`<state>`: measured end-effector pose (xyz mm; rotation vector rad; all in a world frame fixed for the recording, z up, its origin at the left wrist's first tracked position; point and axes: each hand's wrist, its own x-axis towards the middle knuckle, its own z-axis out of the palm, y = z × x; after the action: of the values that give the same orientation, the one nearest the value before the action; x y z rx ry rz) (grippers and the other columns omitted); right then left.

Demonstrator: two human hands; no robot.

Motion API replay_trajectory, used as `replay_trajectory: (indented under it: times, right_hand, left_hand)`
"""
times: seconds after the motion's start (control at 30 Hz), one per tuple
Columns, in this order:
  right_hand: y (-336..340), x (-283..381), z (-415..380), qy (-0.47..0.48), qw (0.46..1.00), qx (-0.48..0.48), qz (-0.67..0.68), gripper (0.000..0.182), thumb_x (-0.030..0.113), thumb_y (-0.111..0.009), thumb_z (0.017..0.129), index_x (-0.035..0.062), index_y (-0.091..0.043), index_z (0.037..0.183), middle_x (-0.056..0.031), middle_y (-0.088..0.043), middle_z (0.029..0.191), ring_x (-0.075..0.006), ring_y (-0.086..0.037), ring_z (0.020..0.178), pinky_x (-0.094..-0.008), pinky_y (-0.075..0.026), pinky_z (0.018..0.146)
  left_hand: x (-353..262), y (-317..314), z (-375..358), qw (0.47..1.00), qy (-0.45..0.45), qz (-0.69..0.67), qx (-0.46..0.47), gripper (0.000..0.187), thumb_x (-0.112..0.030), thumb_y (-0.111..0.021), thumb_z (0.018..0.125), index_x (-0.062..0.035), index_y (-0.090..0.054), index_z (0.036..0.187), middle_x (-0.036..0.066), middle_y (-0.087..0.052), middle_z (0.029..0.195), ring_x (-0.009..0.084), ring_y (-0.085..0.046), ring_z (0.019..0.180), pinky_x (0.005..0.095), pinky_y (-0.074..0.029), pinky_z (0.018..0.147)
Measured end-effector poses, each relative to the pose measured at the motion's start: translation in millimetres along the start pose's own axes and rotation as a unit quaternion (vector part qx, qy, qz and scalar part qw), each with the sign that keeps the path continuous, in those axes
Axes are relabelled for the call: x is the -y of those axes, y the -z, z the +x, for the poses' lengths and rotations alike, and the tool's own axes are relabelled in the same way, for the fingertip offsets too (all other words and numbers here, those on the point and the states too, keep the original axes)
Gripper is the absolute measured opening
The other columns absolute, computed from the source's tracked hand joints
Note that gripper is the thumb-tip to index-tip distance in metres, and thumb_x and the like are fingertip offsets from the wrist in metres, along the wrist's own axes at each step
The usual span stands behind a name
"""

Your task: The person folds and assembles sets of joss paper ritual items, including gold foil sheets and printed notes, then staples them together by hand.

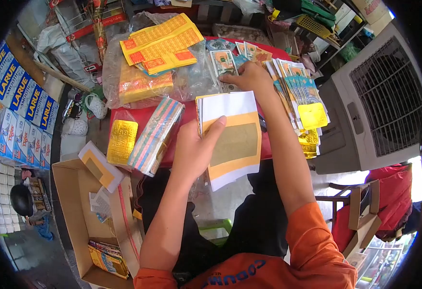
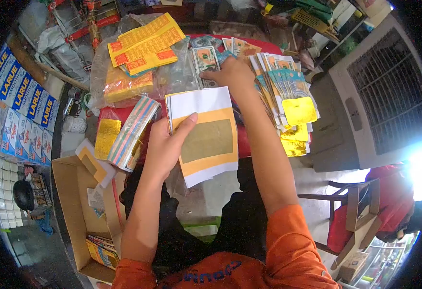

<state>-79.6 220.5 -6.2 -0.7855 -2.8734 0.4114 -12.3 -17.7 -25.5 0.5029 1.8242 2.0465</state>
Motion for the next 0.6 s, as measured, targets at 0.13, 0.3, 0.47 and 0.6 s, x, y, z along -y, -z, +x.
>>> replay_trajectory:
  times: [0.13,0.3,0.47,0.6]
  right_hand:
    - [-3,-3,2,0.036,0.999,-0.011,0.027,0.064,0.059,-0.085,0.065,0.0010,-0.077,0.092,-0.0239,-0.074,0.096,-0.0381,-0.073,0.095,-0.0461,-0.057,0.083]
    - [-9,-9,6,0.078,0.993,-0.006,0.091,0.058,0.050,-0.087,0.070,-0.0031,-0.074,0.089,-0.0183,-0.073,0.081,-0.0277,-0.071,0.075,-0.0380,-0.053,0.071]
    - [-3,-15,2,0.143,0.957,-0.047,0.248,0.038,0.029,-0.082,0.084,-0.0053,-0.071,0.094,-0.0139,-0.075,0.084,-0.0166,-0.069,0.074,-0.0321,-0.051,0.067]
    - [37,-8,-25,0.121,0.923,-0.045,0.362,0.029,0.022,-0.078,0.088,-0.0043,-0.071,0.098,-0.0097,-0.075,0.087,-0.0115,-0.068,0.078,-0.0273,-0.049,0.068]
  left_hand:
    - [-1,0,0,1.000,0.005,-0.014,0.006,0.036,-0.029,-0.066,0.100,0.0054,-0.071,0.110,0.009,-0.075,0.096,0.0115,-0.068,0.087,0.0305,-0.052,0.079]
    - [1,4,0,1.000,0.004,0.000,-0.007,0.036,-0.029,-0.066,0.100,0.0056,-0.071,0.111,0.008,-0.075,0.096,0.0109,-0.067,0.086,0.0307,-0.052,0.079]
    - [-2,8,0,1.000,0.016,-0.011,0.009,0.034,-0.025,-0.068,0.100,0.0034,-0.069,0.119,0.007,-0.073,0.108,0.0107,-0.067,0.094,0.0286,-0.052,0.085]
    - [0,5,0,0.999,-0.013,-0.017,-0.023,0.034,-0.027,-0.065,0.101,0.0051,-0.070,0.112,0.008,-0.075,0.097,0.0106,-0.067,0.086,0.0303,-0.052,0.080]
